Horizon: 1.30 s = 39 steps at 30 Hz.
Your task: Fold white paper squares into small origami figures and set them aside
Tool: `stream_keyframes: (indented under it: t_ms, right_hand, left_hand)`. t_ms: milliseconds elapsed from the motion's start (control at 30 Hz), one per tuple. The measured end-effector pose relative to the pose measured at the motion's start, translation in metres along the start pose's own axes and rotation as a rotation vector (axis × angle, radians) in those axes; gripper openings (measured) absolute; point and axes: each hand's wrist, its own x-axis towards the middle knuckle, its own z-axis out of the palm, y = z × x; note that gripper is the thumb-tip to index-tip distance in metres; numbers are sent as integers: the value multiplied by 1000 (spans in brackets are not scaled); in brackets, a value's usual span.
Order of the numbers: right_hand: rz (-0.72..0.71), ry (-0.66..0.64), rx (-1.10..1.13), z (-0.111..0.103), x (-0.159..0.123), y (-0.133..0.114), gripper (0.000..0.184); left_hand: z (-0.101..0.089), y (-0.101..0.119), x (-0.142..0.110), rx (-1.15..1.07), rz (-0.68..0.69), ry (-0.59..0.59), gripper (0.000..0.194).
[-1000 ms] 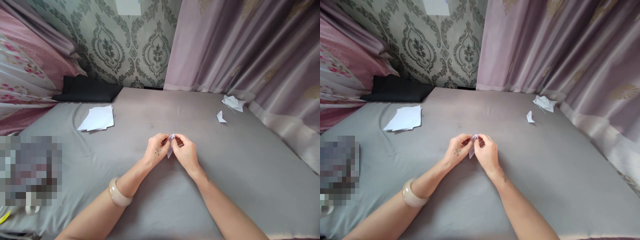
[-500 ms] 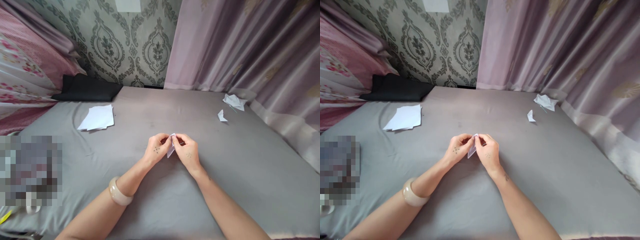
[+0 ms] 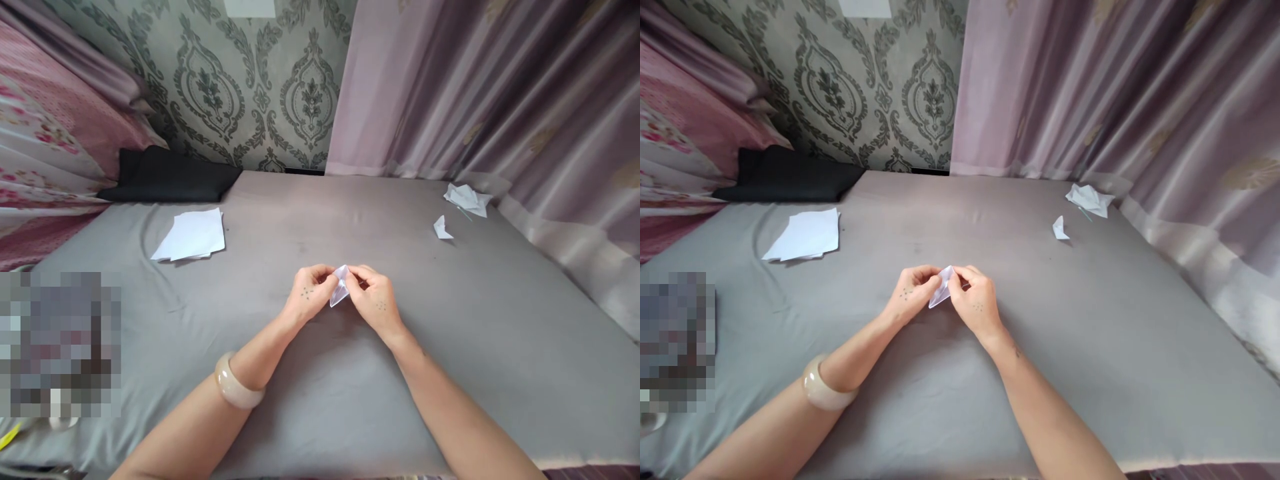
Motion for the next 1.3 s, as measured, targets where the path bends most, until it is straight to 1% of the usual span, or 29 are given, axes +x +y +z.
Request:
stream_keyframes:
  t_ms: [167, 267, 433, 533, 633, 700, 833, 967, 1033, 1133, 1200, 1233, 1300]
  right_hand:
    - [-29, -34, 19, -1, 0, -1, 22]
    - [-35, -53, 27, -2, 0, -2, 22]
    - [-97, -2, -20, -1, 1, 3, 21]
    - [-150, -9, -67, -1, 2, 5, 22]
    - [-218, -5, -114, -2, 2, 5, 22]
    - [-258, 3, -143, -1, 2, 4, 22]
    - [-311, 40, -192, 0, 1, 3, 22]
    - [-344, 96, -212, 0, 2, 5, 21]
    - [-352, 110, -200, 1, 2, 5, 20]
    - [-319, 109, -151, 2, 2, 4, 18]
    - [-288, 105, -116, 2, 2, 4, 17]
    - [-282, 107, -106, 2, 2, 5, 17]
    - [-292, 126, -109, 2, 2, 7, 17]
  left_hand:
    - [-1, -1, -1, 115, 56, 32, 29]
    - [0, -2, -4, 194, 95, 50, 30]
    - [2, -1, -5, 303, 178, 93, 26]
    - [1, -1, -4, 340, 172, 30, 28]
    - [0, -4, -3, 387, 168, -48, 35]
    - [0, -7, -2, 415, 190, -39, 38]
    - [1, -8, -2, 425, 253, 10, 37]
    - [0, -7, -1, 346, 196, -19, 34]
    - [0, -7, -1, 325, 191, 7, 35]
    - [0, -8, -2, 364, 255, 80, 35]
    - [0, -8, -3, 397, 310, 107, 32]
    - [0, -9, -2, 397, 317, 105, 30]
    - [0, -11, -1, 342, 262, 69, 28]
